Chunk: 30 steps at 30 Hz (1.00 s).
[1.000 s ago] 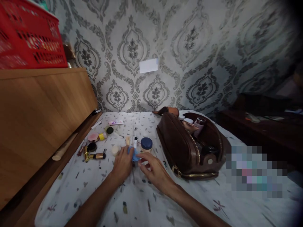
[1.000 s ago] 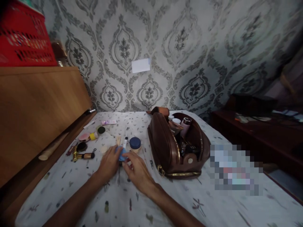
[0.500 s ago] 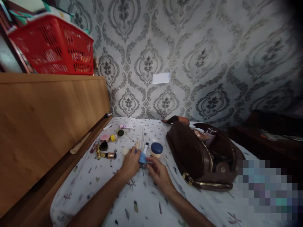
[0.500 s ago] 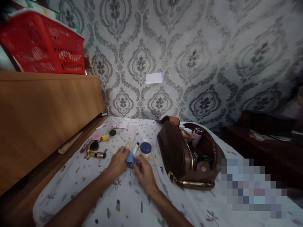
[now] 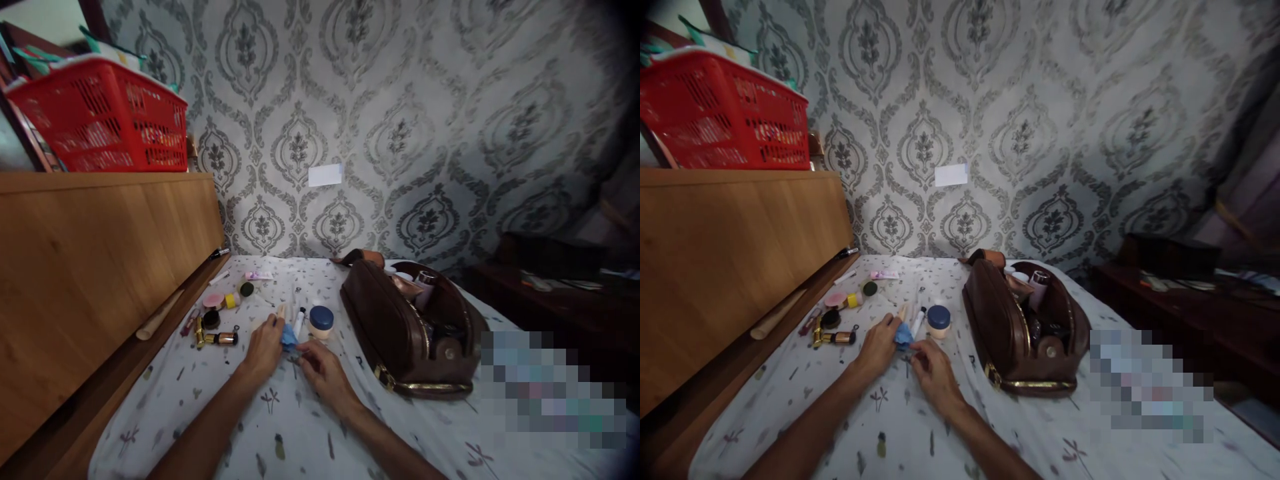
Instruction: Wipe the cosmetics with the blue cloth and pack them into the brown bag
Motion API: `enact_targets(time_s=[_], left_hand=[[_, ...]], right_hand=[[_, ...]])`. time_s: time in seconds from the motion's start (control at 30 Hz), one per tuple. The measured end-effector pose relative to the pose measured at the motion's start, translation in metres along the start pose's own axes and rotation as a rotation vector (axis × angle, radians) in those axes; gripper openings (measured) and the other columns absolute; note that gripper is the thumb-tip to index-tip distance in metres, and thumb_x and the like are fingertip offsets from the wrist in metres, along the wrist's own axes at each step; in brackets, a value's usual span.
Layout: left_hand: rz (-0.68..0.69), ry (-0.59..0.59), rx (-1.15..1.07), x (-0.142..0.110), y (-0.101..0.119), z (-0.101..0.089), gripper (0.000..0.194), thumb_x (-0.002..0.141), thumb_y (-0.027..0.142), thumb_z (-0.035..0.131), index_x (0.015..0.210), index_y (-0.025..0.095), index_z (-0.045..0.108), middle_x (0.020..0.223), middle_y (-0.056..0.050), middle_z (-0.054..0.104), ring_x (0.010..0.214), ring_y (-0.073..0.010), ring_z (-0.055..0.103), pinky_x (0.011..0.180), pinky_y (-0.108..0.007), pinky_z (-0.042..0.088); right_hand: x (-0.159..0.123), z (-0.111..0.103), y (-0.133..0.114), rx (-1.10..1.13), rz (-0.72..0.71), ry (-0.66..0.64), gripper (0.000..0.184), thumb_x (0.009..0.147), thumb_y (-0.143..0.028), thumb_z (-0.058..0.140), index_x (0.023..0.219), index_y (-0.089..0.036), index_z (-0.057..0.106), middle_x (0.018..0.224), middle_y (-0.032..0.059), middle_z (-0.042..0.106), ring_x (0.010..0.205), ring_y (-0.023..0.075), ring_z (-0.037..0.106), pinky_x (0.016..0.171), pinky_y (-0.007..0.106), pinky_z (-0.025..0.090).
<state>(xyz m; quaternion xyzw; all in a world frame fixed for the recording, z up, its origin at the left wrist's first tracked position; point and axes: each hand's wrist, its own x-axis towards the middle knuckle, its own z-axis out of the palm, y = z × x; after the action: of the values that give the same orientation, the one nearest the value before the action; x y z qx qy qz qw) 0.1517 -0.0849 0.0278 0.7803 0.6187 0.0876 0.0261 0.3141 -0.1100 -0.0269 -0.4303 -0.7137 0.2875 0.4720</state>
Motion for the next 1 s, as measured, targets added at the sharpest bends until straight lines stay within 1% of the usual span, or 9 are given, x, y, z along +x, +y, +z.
enact_targets(time_s=[0.1,0.17,0.33,0.47,0.6,0.73,0.87,1.0], left_hand=[[-0.019,0.027,0.007,-0.001,-0.002,-0.002,0.05,0.08,-0.004,0.044,0.124,0.02,0.052,0.121,-0.009,0.058,0.106,-0.0207,0.063,0.088,-0.03,0.049],[-0.021,0.034,0.012,-0.001,-0.003,-0.004,0.052,0.08,-0.004,0.044,0.124,0.021,0.053,0.121,-0.008,0.058,0.104,-0.0201,0.064,0.087,-0.029,0.049],[0.005,0.02,0.018,-0.003,-0.004,-0.004,0.043,0.082,-0.001,0.047,0.115,0.023,0.059,0.118,-0.006,0.059,0.106,-0.0212,0.062,0.085,-0.029,0.048],[0.016,0.019,0.019,-0.004,-0.005,-0.002,0.043,0.082,-0.002,0.048,0.115,0.022,0.059,0.118,-0.006,0.059,0.109,-0.0207,0.061,0.088,-0.028,0.047],[0.025,0.017,0.016,-0.003,-0.005,0.0,0.043,0.081,-0.001,0.049,0.116,0.022,0.059,0.118,-0.006,0.059,0.109,-0.0209,0.06,0.088,-0.029,0.047],[0.033,0.024,0.006,-0.003,-0.006,0.002,0.041,0.084,0.0,0.047,0.117,0.022,0.058,0.117,-0.008,0.059,0.11,-0.0223,0.059,0.088,-0.031,0.048],[0.048,0.028,-0.015,-0.003,-0.007,0.004,0.04,0.084,0.001,0.048,0.117,0.023,0.058,0.116,-0.007,0.06,0.108,-0.0218,0.06,0.088,-0.03,0.047],[0.075,0.025,-0.044,-0.003,-0.007,0.006,0.037,0.086,0.005,0.048,0.116,0.023,0.06,0.115,-0.007,0.061,0.107,-0.0211,0.061,0.087,-0.029,0.047]], right_hand=[[-0.001,0.0,-0.001,-0.007,-0.004,-0.005,0.019,0.082,-0.023,0.055,0.093,-0.019,0.07,0.079,0.0047,0.066,0.07,0.0195,0.062,0.064,0.03,0.05],[-0.001,0.0,0.0,-0.006,-0.012,-0.007,0.018,0.082,-0.023,0.056,0.091,-0.019,0.071,0.079,0.0047,0.065,0.069,0.0192,0.062,0.064,0.03,0.049],[0.0,0.0,0.002,-0.025,-0.026,-0.003,0.017,0.082,-0.024,0.056,0.088,-0.018,0.071,0.078,0.0051,0.064,0.068,0.0186,0.06,0.064,0.03,0.048],[0.001,-0.002,0.0,-0.009,-0.028,-0.019,0.015,0.081,-0.021,0.057,0.087,-0.018,0.071,0.079,0.0048,0.065,0.069,0.0184,0.06,0.064,0.029,0.048],[0.001,-0.002,0.002,-0.009,-0.026,-0.02,0.016,0.083,-0.024,0.057,0.087,-0.017,0.071,0.079,0.0055,0.066,0.07,0.0191,0.061,0.065,0.03,0.048],[0.002,0.0,0.006,0.017,-0.006,-0.022,0.016,0.083,-0.025,0.058,0.087,-0.017,0.071,0.08,0.0053,0.066,0.072,0.0193,0.062,0.066,0.03,0.049],[0.002,0.001,0.01,0.047,0.022,-0.013,0.015,0.081,-0.021,0.059,0.088,-0.018,0.072,0.081,0.0044,0.066,0.073,0.0182,0.061,0.069,0.03,0.049],[0.003,0.003,0.013,0.109,0.074,-0.015,0.016,0.078,-0.019,0.058,0.087,-0.018,0.071,0.079,0.0023,0.063,0.07,0.0165,0.059,0.064,0.027,0.047]])
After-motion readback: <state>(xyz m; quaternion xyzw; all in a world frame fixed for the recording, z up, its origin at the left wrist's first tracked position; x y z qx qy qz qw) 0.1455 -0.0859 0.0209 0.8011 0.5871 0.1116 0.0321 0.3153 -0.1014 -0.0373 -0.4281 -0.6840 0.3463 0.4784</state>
